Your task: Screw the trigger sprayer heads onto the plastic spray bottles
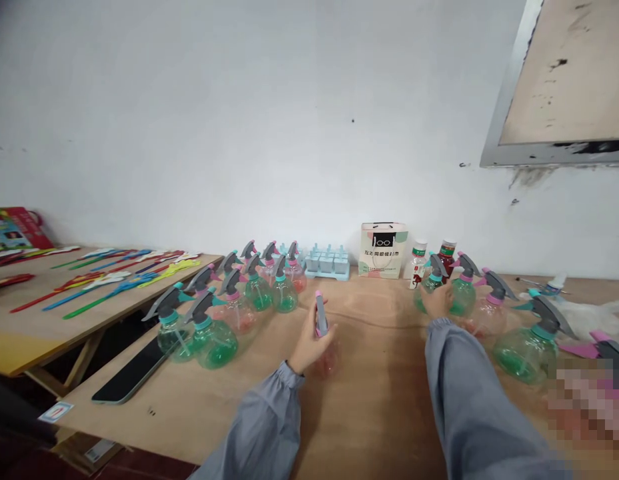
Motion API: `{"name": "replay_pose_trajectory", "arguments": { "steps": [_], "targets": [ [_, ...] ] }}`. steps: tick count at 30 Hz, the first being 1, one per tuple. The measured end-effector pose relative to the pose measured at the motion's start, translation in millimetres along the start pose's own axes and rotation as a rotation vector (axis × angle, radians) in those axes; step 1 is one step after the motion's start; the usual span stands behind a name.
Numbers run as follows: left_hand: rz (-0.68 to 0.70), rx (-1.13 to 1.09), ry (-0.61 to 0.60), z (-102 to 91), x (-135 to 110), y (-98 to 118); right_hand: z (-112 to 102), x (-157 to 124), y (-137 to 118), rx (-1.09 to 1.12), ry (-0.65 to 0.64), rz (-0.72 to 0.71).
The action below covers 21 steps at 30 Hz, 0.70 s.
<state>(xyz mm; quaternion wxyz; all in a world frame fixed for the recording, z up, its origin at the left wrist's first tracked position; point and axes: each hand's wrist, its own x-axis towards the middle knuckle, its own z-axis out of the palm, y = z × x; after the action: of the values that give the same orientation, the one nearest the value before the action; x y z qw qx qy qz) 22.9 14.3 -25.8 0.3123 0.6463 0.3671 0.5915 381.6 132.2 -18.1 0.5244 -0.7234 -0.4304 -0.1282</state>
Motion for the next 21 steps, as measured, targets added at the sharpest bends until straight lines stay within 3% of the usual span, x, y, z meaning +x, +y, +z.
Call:
{"name": "replay_pose_trajectory", "arguments": {
  "steps": [6,10,12,15,21],
  "targets": [
    [-0.047,-0.126,-0.111,-9.3,1,3,-2,-50,-4,0.017,-0.014,0.025],
    [-0.094,-0.180,-0.114,-14.9,3,1,-15,-105,-16,0.214,0.012,-0.108],
    [-0.098,-0.188,-0.091,-16.4,2,1,-23,-133,-23,0.377,-0.072,-0.167],
    [-0.070,-0.182,-0.055,-17.2,1,3,-35,-163,-35,0.505,-0.224,-0.129],
    [-0.025,-0.108,0.014,-19.7,1,6,-44,-184,-48,0.548,-0.364,-0.162]
  ]
}}
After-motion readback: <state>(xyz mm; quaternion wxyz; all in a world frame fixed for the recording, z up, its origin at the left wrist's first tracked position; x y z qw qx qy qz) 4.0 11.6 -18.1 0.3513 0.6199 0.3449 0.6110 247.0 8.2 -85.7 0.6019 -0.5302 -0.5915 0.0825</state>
